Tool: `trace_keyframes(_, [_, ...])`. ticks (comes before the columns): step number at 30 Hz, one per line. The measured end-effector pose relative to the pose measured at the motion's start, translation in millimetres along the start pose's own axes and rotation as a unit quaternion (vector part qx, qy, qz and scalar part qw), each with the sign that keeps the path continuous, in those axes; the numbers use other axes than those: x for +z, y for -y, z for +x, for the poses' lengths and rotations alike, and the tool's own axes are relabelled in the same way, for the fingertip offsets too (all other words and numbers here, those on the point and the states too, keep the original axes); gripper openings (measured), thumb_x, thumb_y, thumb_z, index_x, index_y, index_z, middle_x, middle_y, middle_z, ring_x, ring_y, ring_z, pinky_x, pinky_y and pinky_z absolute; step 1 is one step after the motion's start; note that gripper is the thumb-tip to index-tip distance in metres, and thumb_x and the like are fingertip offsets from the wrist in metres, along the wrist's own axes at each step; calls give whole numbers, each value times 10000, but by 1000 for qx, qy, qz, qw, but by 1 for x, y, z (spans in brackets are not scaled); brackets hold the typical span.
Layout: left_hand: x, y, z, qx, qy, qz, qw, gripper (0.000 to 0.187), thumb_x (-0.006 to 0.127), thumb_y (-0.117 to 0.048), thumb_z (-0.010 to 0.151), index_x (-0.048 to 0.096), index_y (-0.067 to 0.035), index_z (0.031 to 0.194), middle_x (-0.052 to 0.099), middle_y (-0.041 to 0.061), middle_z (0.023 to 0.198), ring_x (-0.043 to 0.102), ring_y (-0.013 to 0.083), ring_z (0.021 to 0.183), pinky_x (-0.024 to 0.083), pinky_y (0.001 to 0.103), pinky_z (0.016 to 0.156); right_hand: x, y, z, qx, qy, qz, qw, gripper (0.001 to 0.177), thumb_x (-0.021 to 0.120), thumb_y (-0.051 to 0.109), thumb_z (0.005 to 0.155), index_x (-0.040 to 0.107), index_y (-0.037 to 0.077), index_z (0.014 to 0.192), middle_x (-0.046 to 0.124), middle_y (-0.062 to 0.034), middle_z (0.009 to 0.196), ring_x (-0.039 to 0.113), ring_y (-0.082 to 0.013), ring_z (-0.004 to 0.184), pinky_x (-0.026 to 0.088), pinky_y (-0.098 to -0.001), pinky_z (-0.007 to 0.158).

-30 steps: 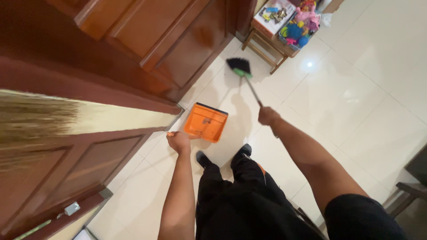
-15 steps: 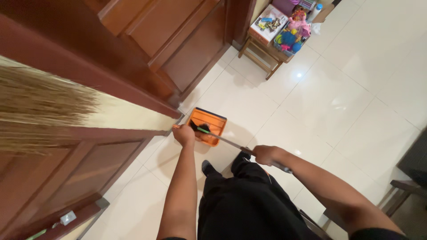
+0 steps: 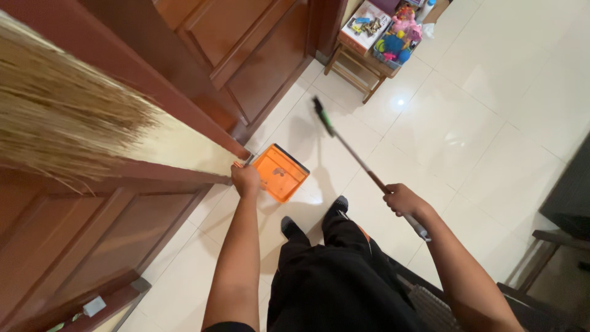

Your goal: The person sweeps the tiled floor with a broom, collecting debris into a handheld dustpan while moving around a dining table and chairs.

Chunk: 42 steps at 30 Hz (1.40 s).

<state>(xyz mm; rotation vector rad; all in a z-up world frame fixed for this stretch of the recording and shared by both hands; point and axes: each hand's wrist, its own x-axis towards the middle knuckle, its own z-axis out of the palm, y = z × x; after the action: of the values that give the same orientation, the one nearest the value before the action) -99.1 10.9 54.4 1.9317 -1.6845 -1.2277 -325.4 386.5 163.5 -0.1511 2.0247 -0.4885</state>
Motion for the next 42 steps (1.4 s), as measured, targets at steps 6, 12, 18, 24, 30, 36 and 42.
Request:
trace_keyframes(6, [-37, -6, -6, -20, 70, 30, 997, 359, 509, -141, 892, 569, 49, 1190, 669, 296, 1176, 700, 430, 1049, 548, 454, 932, 32, -35, 57, 17, -78, -46, 996, 389, 488, 65, 895, 669, -165, 1151, 647, -193, 709, 600, -262, 537, 509, -393, 519])
trace_keyframes(12, [-49, 13, 1, 26, 81, 50, 995, 330, 520, -114, 860, 595, 32, 1146, 680, 276, 1143, 675, 435, 1062, 531, 456, 931, 82, -46, 109, 53, -58, -151, 985, 349, 524, 44, 871, 625, -198, 1102, 721, -254, 790, 722, -312, 633, 591, -420, 588])
trace_keyframes(18, [-45, 28, 10, 48, 71, 63, 994, 292, 535, -129, 877, 606, 34, 1109, 686, 281, 1141, 665, 445, 1080, 524, 470, 937, 141, -41, 82, -36, 70, -275, 958, 343, 551, 72, 852, 706, -169, 1040, 707, -260, 811, 702, -304, 661, 564, -418, 571])
trace_keyframes(24, [-42, 33, 11, 55, 75, 39, 995, 289, 520, -138, 895, 589, 34, 1117, 681, 285, 1141, 653, 453, 1082, 514, 486, 933, 140, -9, 22, -93, 156, -220, 958, 402, 561, 128, 874, 691, -79, 1193, 717, -183, 784, 663, -225, 590, 530, -340, 532])
trace_keyframes(30, [-37, 40, 16, 71, 76, 43, 994, 326, 521, -141, 895, 587, 53, 1148, 676, 311, 1158, 649, 468, 1105, 508, 488, 962, 103, 31, -39, -45, 166, -159, 972, 452, 563, 142, 934, 585, -46, 1344, 650, -100, 720, 544, -156, 518, 482, -306, 471])
trace_keyframes(36, [-39, 36, 14, 83, 77, 30, 993, 340, 506, -132, 893, 590, 57, 1164, 664, 328, 1160, 645, 481, 1096, 508, 501, 956, 75, 33, -48, -35, 82, -76, 993, 411, 588, 150, 928, 633, -69, 1274, 612, -71, 688, 525, -149, 508, 458, -313, 457])
trace_keyframes(42, [-45, 21, 1, 50, 77, -4, 996, 334, 486, -115, 890, 580, 50, 1165, 675, 311, 1120, 683, 457, 1018, 548, 485, 892, 72, 1, -14, -26, 11, 15, 999, 328, 552, 94, 908, 655, -127, 1128, 580, -99, 678, 517, -179, 518, 448, -341, 446])
